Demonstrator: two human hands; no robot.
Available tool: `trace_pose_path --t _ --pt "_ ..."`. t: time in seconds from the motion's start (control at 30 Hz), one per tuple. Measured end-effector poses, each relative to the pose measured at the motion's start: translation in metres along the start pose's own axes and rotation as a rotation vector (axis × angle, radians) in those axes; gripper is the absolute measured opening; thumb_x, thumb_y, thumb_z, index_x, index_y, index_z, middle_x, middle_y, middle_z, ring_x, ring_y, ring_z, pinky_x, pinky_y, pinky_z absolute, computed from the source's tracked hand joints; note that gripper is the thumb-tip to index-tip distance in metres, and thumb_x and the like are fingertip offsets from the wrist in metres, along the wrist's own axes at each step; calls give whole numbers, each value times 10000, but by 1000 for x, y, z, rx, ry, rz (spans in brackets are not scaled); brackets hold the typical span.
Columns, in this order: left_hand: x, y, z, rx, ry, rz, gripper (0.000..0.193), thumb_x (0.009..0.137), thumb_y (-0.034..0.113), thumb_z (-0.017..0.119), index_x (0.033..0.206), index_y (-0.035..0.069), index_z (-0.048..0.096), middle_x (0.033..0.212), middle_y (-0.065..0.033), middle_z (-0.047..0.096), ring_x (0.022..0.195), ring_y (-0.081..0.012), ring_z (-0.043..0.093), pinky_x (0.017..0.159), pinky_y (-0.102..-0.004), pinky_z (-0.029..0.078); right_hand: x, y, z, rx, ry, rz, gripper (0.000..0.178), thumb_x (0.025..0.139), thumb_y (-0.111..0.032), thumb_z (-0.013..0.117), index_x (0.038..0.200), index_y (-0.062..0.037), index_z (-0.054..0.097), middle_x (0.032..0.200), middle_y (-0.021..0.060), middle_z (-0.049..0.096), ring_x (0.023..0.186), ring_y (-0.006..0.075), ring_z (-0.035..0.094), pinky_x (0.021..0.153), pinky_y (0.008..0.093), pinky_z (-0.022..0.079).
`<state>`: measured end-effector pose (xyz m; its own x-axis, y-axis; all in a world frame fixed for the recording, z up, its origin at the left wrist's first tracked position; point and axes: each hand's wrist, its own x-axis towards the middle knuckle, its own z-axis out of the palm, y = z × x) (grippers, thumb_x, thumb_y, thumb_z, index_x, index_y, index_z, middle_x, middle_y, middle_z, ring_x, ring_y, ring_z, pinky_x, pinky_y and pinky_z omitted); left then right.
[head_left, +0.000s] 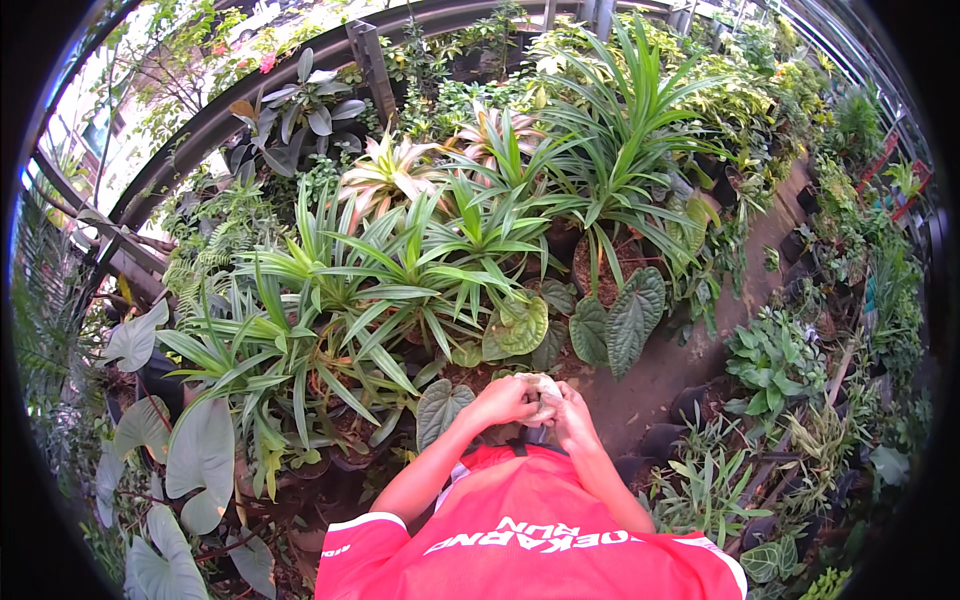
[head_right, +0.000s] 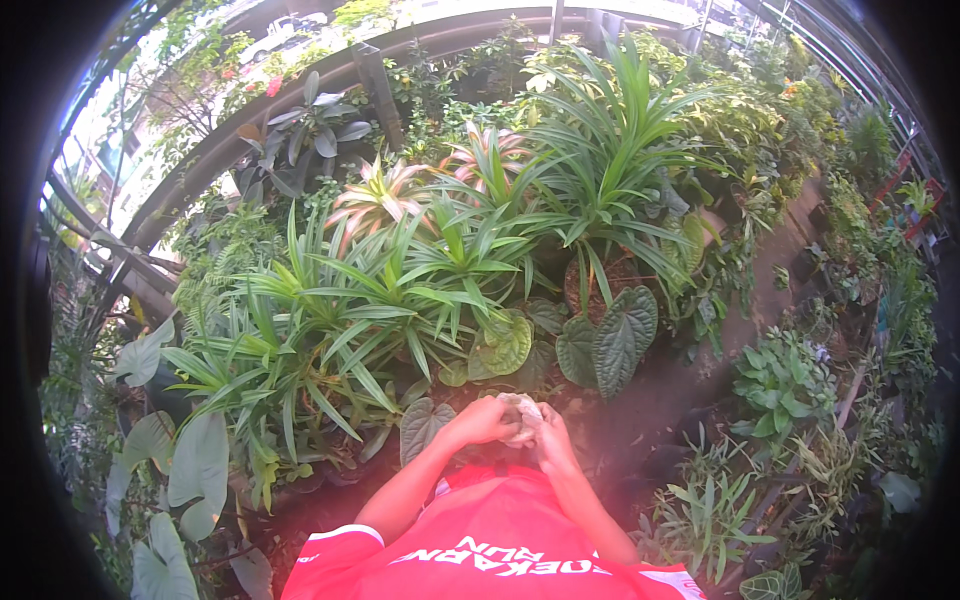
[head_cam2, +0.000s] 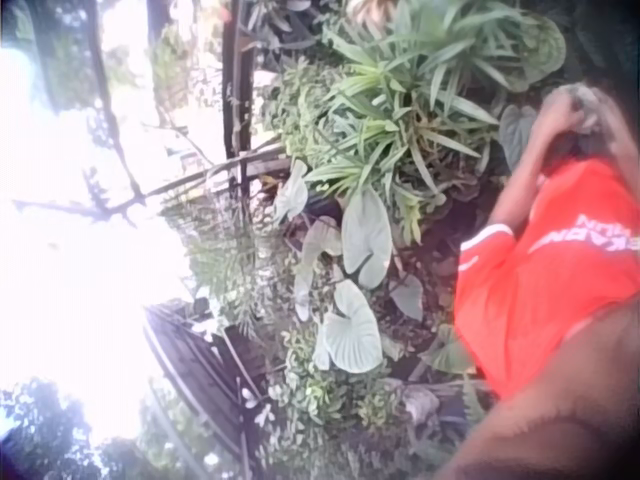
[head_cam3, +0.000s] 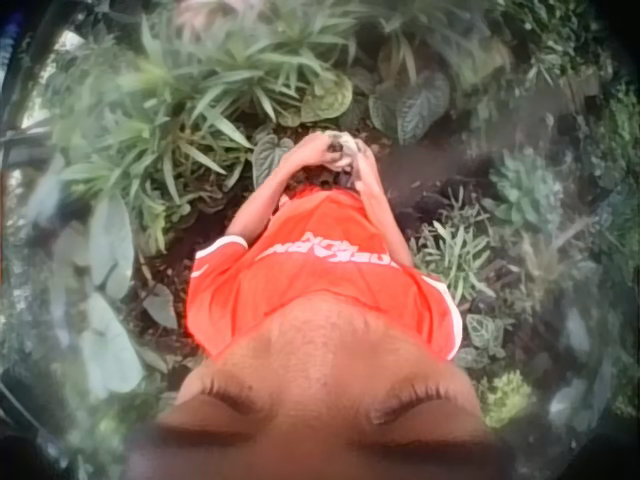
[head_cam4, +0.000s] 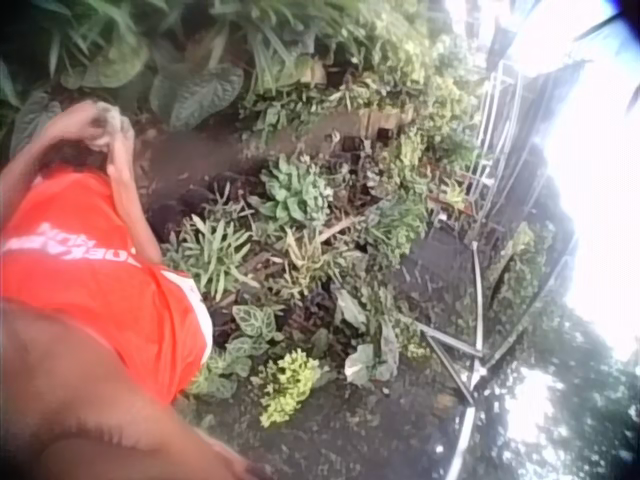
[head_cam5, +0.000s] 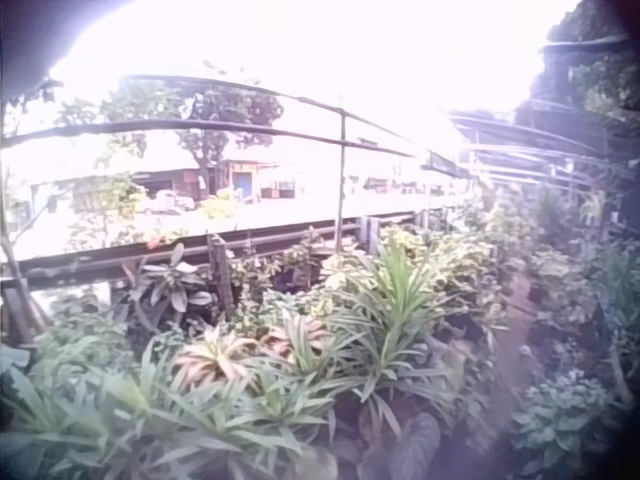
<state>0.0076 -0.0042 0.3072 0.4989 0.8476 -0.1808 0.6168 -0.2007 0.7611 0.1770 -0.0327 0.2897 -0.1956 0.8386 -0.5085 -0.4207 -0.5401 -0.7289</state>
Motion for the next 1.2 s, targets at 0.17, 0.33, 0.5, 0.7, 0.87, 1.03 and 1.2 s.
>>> trace_pose_path --t 0.17,0.33,0.5,0.7,0.87,1.03,1.2 --pt "17 -23 -54 -79 60 -77 346 815 329 658 942 10 694 787 -186 677 686 -331 637 686 -392 502 3 6 -8 -6 -17 22 130 878 -87 596 979 -76 514 770 -9 576 569 56 542 456 192 408" --pt "47 -73 -78 212 596 -243 290 794 333 673 899 64 701 778 -173 674 746 -362 658 707 -448 529 0 8 -10 -33 -14 25 62 897 -73 547 957 -77 531 795 6 594 578 52 514 462 194 361" --pt "78 -127 -87 450 762 64 256 781 272 683 919 59 655 767 -183 643 720 -415 625 608 -469 510 -2 7 -10 -22 -11 15 57 899 -73 545 954 -78 533 798 7 594 582 51 515 459 196 355" --pt "110 -149 -76 544 754 68 202 758 188 660 860 17 629 784 -203 645 725 -396 640 615 -489 513 -5 8 -10 -14 -6 -15 57 903 -76 547 958 -80 533 802 1 592 594 51 520 462 194 355" --pt "123 -168 -67 607 693 102 220 752 183 647 890 11 638 872 -206 648 748 -385 645 638 -487 527 -7 6 -12 -17 32 -13 46 909 -77 541 953 -83 532 799 4 588 603 52 521 465 196 356" --pt "125 -194 -62 749 676 166 249 779 149 639 992 31 590 870 -126 616 801 -273 625 650 -390 493 -9 7 -15 23 34 -15 62 911 -73 540 972 -70 532 785 13 583 586 60 517 466 201 362" --pt "115 -208 -68 324 552 104 211 847 139 571 1026 29 583 910 -105 614 788 -231 611 635 -366 482 -13 8 -18 53 9 -35 119 880 -115 612 962 -110 526 735 -31 565 552 49 526 477 195 405"
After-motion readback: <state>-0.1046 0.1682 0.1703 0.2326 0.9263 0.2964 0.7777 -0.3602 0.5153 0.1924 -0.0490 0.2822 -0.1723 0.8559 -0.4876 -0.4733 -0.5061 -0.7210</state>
